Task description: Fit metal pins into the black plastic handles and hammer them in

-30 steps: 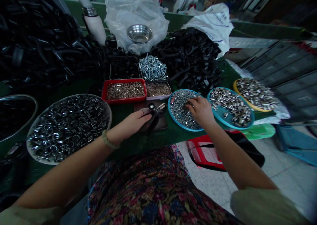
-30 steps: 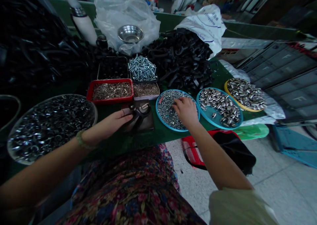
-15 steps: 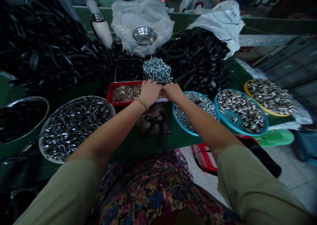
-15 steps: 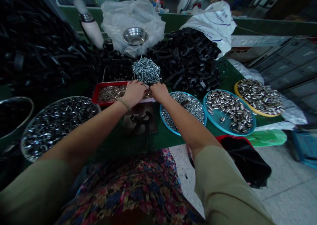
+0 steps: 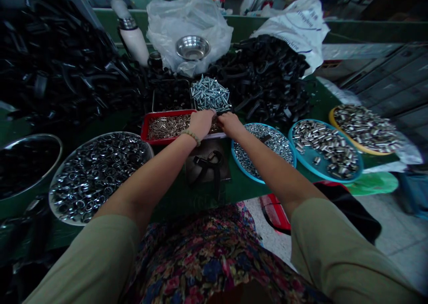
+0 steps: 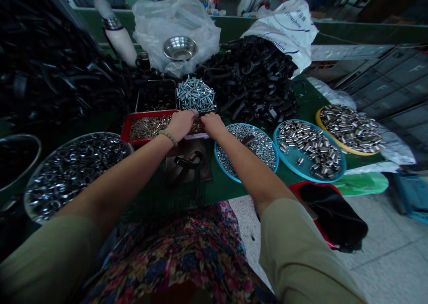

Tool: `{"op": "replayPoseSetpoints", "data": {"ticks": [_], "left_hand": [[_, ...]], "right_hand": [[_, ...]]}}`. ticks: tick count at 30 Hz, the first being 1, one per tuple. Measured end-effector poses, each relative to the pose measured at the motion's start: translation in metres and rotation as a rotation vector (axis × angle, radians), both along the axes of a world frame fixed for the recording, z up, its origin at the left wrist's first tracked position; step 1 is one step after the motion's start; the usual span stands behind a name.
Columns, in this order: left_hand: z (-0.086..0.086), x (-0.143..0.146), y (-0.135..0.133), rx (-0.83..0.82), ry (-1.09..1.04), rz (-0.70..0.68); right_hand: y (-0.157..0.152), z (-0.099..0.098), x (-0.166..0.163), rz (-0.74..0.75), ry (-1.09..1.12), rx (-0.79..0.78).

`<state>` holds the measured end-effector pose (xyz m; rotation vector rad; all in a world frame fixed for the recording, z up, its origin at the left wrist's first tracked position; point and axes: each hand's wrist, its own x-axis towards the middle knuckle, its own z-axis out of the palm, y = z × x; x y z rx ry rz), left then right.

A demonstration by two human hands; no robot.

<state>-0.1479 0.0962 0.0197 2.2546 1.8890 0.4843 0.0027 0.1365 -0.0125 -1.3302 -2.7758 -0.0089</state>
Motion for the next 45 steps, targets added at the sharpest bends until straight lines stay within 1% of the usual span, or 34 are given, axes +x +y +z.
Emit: {"op": "replayPoseSetpoints", "data": {"ticks": [3, 6, 8, 10, 12, 13, 16, 18, 20, 23, 31, 34, 37, 39, 45], "left_hand": [[0.003, -0.007, -0.017, -0.009, -0.345, -0.053], [0.0, -0.016, -0.054, -0.035, -0.658, -0.11], [-0.006, -0.021, -0.084, -0.057, -0.77, -0.104], [-0.014, -0.023, -0.113, -0.068, -0.79, -0.074], [-0.023, -0.022, -0.134, -0.067, -0.72, -0.075], [-0.027, -0.02, -0.142, -0.057, -0.65, -0.083], [-0.038, -0.014, -0.154, -0.012, -0.384, -0.093], [-0.043, -0.012, -0.155, 0.008, -0.239, -0.086], [-0.045, -0.011, -0.156, 0.009, -0.148, -0.086], [-0.043, -0.011, -0.156, 0.0, -0.067, -0.085], [-0.034, -0.006, -0.158, -0.028, 0.128, -0.064], [-0.032, -0.005, -0.159, -0.036, 0.192, -0.101], [-0.028, -0.005, -0.161, -0.043, 0.226, -0.154], [-0.026, -0.004, -0.163, -0.056, 0.23, -0.162], [-0.023, -0.002, -0.164, -0.069, 0.207, -0.153]], "right_hand": [[0.004, -0.001, -0.001, 0.008, 0.063, -0.027], [0.003, 0.002, 0.002, 0.002, 0.175, -0.072], [-0.006, 0.006, 0.007, -0.015, 0.278, -0.099], [-0.025, 0.011, 0.014, -0.026, 0.439, -0.154], [-0.051, 0.014, 0.022, -0.027, 0.585, -0.233], [-0.065, 0.014, 0.026, -0.019, 0.614, -0.265], [-0.099, 0.007, 0.03, 0.03, 0.599, -0.294], [-0.11, -0.001, 0.028, 0.061, 0.578, -0.264], [-0.113, -0.008, 0.024, 0.069, 0.551, -0.226], [-0.112, -0.015, 0.019, 0.07, 0.494, -0.178], [-0.114, -0.019, 0.015, 0.077, 0.401, -0.086], [-0.114, -0.021, 0.015, 0.068, 0.397, -0.07], [-0.114, -0.02, 0.014, 0.06, 0.395, -0.079], [-0.115, -0.018, 0.014, 0.069, 0.368, -0.081], [-0.119, -0.019, 0.014, 0.118, 0.176, -0.049]]}}
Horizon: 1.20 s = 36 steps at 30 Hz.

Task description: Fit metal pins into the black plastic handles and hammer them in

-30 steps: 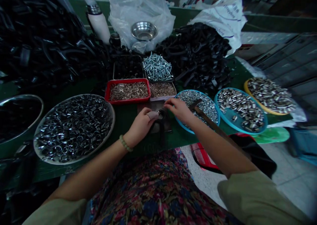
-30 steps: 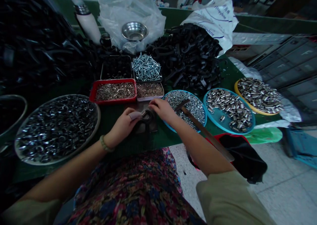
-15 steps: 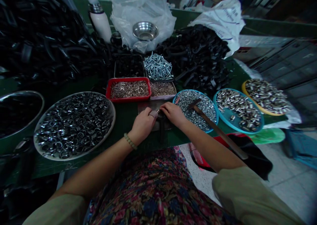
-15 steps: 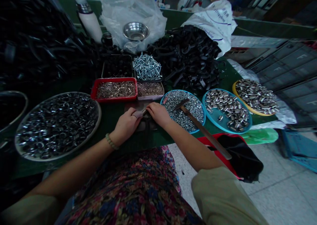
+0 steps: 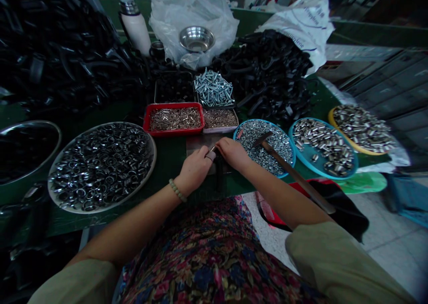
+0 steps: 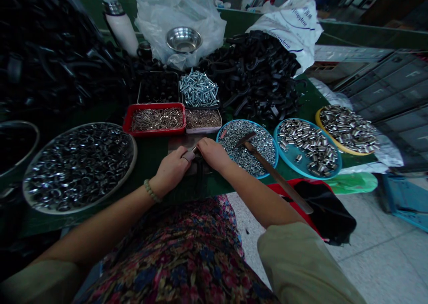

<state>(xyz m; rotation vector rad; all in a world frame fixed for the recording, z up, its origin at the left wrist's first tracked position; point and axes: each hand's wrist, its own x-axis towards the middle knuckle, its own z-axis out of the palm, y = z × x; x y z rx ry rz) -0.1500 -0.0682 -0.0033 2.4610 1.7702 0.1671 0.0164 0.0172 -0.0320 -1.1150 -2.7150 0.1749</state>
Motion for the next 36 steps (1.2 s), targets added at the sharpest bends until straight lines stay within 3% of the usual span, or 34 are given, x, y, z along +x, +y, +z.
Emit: {"op": "replayPoseSetpoints", "data": {"ticks": [6, 8, 11, 13, 16, 20, 24, 26, 29, 32, 36], "left_hand": [[0.005, -0.005, -0.009, 0.0, -0.023, -0.048], [0.005, -0.007, -0.013, -0.021, -0.049, -0.035], [0.003, -0.007, -0.016, -0.053, -0.082, -0.021], [0.002, -0.007, -0.016, -0.058, -0.104, -0.025], [0.001, -0.007, -0.015, -0.058, -0.128, -0.024], [0.002, -0.008, -0.015, -0.072, -0.129, -0.024], [0.001, -0.008, -0.015, -0.067, -0.146, -0.009], [0.0, -0.008, -0.015, -0.072, -0.158, 0.001], [-0.002, -0.008, -0.015, -0.084, -0.166, 0.008], [-0.003, -0.008, -0.015, -0.088, -0.176, 0.005], [-0.002, -0.009, -0.015, -0.072, -0.189, -0.017]], "right_hand": [[-0.007, 0.014, 0.009, 0.064, 0.112, -0.135], [-0.007, 0.025, 0.033, -0.053, 0.184, -0.152], [-0.011, 0.035, 0.091, -0.363, 0.18, -0.016], [-0.016, 0.036, 0.129, -0.556, -0.05, 0.06], [-0.029, 0.033, 0.155, -0.605, -0.271, 0.056], [-0.048, 0.042, 0.12, -0.536, -0.056, 0.002], [-0.061, 0.067, 0.064, -0.331, 0.152, -0.22], [-0.063, 0.076, 0.046, -0.27, 0.21, -0.228], [-0.061, 0.078, 0.034, -0.317, 0.235, -0.19], [-0.056, 0.073, 0.032, -0.325, 0.089, -0.267], [-0.056, 0.07, 0.033, -0.363, 0.182, -0.181]]}}
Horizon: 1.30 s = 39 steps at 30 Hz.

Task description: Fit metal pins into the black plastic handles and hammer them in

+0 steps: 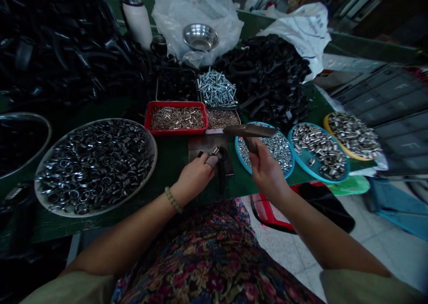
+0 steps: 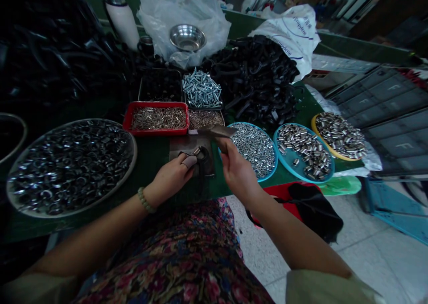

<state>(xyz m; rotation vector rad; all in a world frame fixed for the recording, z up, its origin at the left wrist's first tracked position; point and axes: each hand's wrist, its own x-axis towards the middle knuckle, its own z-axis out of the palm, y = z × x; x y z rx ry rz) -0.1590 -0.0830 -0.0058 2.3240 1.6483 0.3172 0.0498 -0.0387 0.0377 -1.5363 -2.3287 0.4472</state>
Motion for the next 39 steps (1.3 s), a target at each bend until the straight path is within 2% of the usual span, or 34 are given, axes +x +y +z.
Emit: {"op": "replayPoseSetpoints", "data": {"ticks": [4, 8, 11, 14, 16, 18, 20, 21, 23, 25, 27, 30, 34, 39], "left_hand": [[0.001, 0.0, 0.001, -0.016, 0.007, 0.013], [-0.001, 0.003, -0.001, -0.034, 0.011, 0.019], [-0.001, 0.001, -0.004, -0.042, -0.012, 0.032], [0.009, -0.013, 0.007, 0.05, -0.112, 0.057], [0.022, -0.023, 0.032, 0.191, -0.153, 0.154], [0.034, -0.027, 0.068, 0.296, -0.098, 0.228], [0.04, -0.02, 0.108, 0.269, 0.029, 0.148], [0.04, -0.014, 0.126, 0.223, 0.092, 0.097], [0.036, -0.001, 0.155, 0.16, 0.161, 0.047], [0.029, 0.009, 0.17, 0.128, 0.2, 0.047], [0.022, 0.013, 0.175, 0.13, 0.225, 0.054], [0.017, 0.014, 0.175, 0.174, 0.238, 0.05], [0.019, 0.016, 0.176, 0.151, 0.265, 0.016], [0.022, 0.019, 0.175, 0.171, 0.219, 0.06]], "right_hand": [[-0.002, 0.001, -0.001, 0.062, -0.08, -0.096], [-0.001, 0.004, -0.003, 0.022, 0.014, -0.01], [-0.003, 0.005, -0.002, 0.063, -0.069, -0.121], [-0.013, 0.005, 0.001, 0.094, 0.052, -0.05], [-0.021, 0.003, 0.001, 0.087, 0.071, -0.031], [-0.025, 0.0, 0.0, 0.096, -0.022, -0.119], [-0.026, -0.003, 0.0, 0.125, -0.071, -0.182], [-0.026, -0.003, 0.0, 0.131, -0.038, -0.166], [-0.025, -0.001, 0.004, 0.095, 0.096, -0.057], [-0.026, 0.002, 0.01, 0.0, 0.196, 0.05], [-0.027, 0.003, 0.018, -0.096, 0.213, 0.088], [-0.027, 0.0, 0.024, -0.163, 0.195, 0.071], [-0.026, -0.004, 0.021, -0.165, 0.243, 0.081], [-0.027, -0.007, 0.02, -0.168, 0.285, 0.069]]}}
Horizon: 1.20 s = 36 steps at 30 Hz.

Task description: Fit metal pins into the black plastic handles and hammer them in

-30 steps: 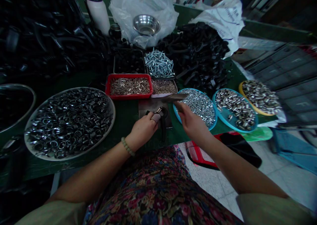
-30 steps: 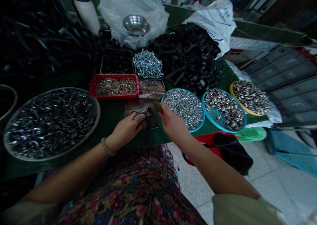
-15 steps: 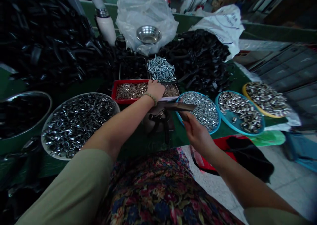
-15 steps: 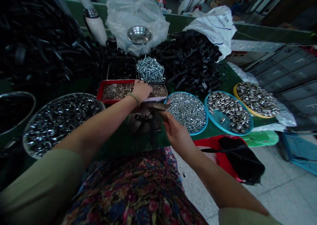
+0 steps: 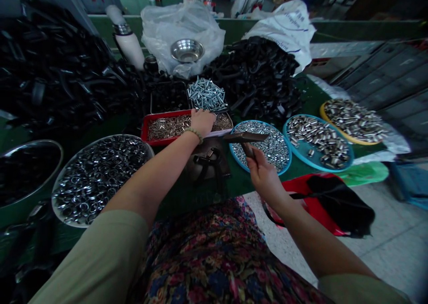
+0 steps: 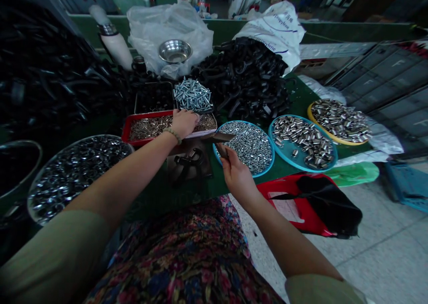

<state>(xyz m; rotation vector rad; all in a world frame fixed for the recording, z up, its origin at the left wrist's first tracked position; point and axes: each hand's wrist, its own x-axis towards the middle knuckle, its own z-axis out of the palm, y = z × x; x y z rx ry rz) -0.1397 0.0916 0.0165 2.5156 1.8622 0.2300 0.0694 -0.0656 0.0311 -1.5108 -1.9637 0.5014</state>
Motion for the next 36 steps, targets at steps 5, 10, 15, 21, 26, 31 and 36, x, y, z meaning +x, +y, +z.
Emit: {"op": "replayPoseSetpoints", "data": {"ticks": [5, 10, 15, 21, 26, 31, 36], "left_hand": [[-0.002, -0.001, 0.007, -0.027, -0.131, 0.054], [0.007, -0.003, 0.0, -0.076, -0.588, 0.06], [0.005, -0.015, -0.069, -0.187, -0.944, -0.01], [-0.02, -0.021, -0.133, -0.462, -1.323, 0.199], [-0.027, -0.02, -0.134, -0.462, -1.429, 0.247], [-0.024, -0.021, -0.136, -0.346, -1.212, 0.196], [-0.023, -0.018, -0.146, -0.143, -0.807, 0.044]], "right_hand": [[-0.002, -0.006, 0.003, -0.015, -0.01, -0.037], [-0.005, -0.01, 0.005, 0.005, -0.001, -0.038], [-0.007, -0.012, 0.01, -0.015, 0.014, -0.061], [-0.006, -0.019, 0.01, -0.019, 0.006, -0.049], [-0.01, -0.024, 0.008, 0.025, 0.046, -0.032], [-0.012, -0.026, 0.01, 0.036, 0.06, -0.038], [-0.013, -0.027, 0.011, 0.036, 0.07, -0.041]]}}
